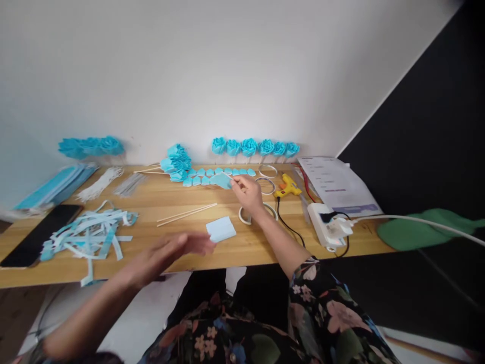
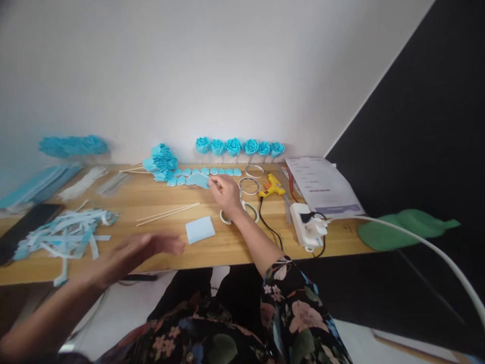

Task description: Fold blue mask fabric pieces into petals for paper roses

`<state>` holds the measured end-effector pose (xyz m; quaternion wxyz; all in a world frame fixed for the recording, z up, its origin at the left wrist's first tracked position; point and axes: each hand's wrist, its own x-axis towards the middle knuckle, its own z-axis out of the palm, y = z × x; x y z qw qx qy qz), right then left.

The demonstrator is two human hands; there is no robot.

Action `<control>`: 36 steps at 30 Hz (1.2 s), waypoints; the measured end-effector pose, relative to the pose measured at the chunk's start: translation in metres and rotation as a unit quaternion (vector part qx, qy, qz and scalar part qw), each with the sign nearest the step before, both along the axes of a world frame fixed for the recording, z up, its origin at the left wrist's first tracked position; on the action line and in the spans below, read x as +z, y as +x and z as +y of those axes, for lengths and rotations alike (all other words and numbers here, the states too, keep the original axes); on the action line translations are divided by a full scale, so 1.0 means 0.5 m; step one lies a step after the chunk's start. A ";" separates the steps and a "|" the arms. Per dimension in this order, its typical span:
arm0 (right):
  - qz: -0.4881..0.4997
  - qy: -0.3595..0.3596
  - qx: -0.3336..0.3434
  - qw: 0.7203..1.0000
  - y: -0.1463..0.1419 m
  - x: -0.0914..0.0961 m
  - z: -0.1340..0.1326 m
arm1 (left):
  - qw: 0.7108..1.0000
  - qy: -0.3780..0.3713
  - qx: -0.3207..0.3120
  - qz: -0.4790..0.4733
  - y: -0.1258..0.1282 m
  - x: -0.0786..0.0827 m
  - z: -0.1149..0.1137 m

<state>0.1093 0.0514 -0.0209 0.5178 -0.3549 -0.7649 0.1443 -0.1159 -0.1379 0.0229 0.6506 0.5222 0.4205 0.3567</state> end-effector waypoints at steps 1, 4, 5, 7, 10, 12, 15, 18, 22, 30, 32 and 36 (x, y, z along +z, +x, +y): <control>-0.008 0.007 0.002 1.000 0.000 0.007 -0.003 | 0.998 0.000 0.011 -0.059 0.017 -0.001 0.039; -0.040 0.055 0.013 0.998 0.000 0.023 -0.011 | 0.987 -0.042 0.053 -0.149 0.062 -0.015 0.150; -0.056 0.079 0.020 0.995 0.000 0.025 -0.014 | 0.982 -0.074 0.057 -0.163 0.072 -0.018 0.180; -0.098 0.124 0.039 0.987 0.001 0.026 -0.019 | 0.971 -0.128 0.062 -0.195 0.085 -0.021 0.225; -0.162 0.150 0.067 0.973 0.003 0.021 -0.021 | 0.949 -0.176 0.102 -0.239 0.089 -0.021 0.258; -0.183 0.152 0.076 0.968 0.002 0.017 -0.018 | 0.940 -0.187 0.140 -0.250 0.086 -0.024 0.265; -0.197 0.160 0.091 0.963 -0.003 0.013 -0.010 | 0.937 -0.164 0.186 -0.246 0.079 -0.031 0.269; -0.199 0.141 0.112 0.963 -0.010 0.016 0.001 | 0.943 -0.131 0.210 -0.223 0.071 -0.039 0.275; -0.150 0.076 0.123 0.978 -0.013 0.018 0.011 | 0.954 -0.096 0.201 -0.199 0.058 -0.049 0.285; -0.069 -0.111 0.151 0.980 0.007 -0.006 -0.005 | 0.966 -0.076 0.189 -0.156 0.043 -0.084 0.286; -0.069 -0.107 0.159 0.979 0.008 -0.010 -0.008 | 0.971 -0.056 0.184 -0.144 0.044 -0.091 0.284; -0.058 -0.090 0.174 0.979 0.006 -0.014 -0.007 | 0.976 -0.022 0.171 -0.130 0.046 -0.099 0.283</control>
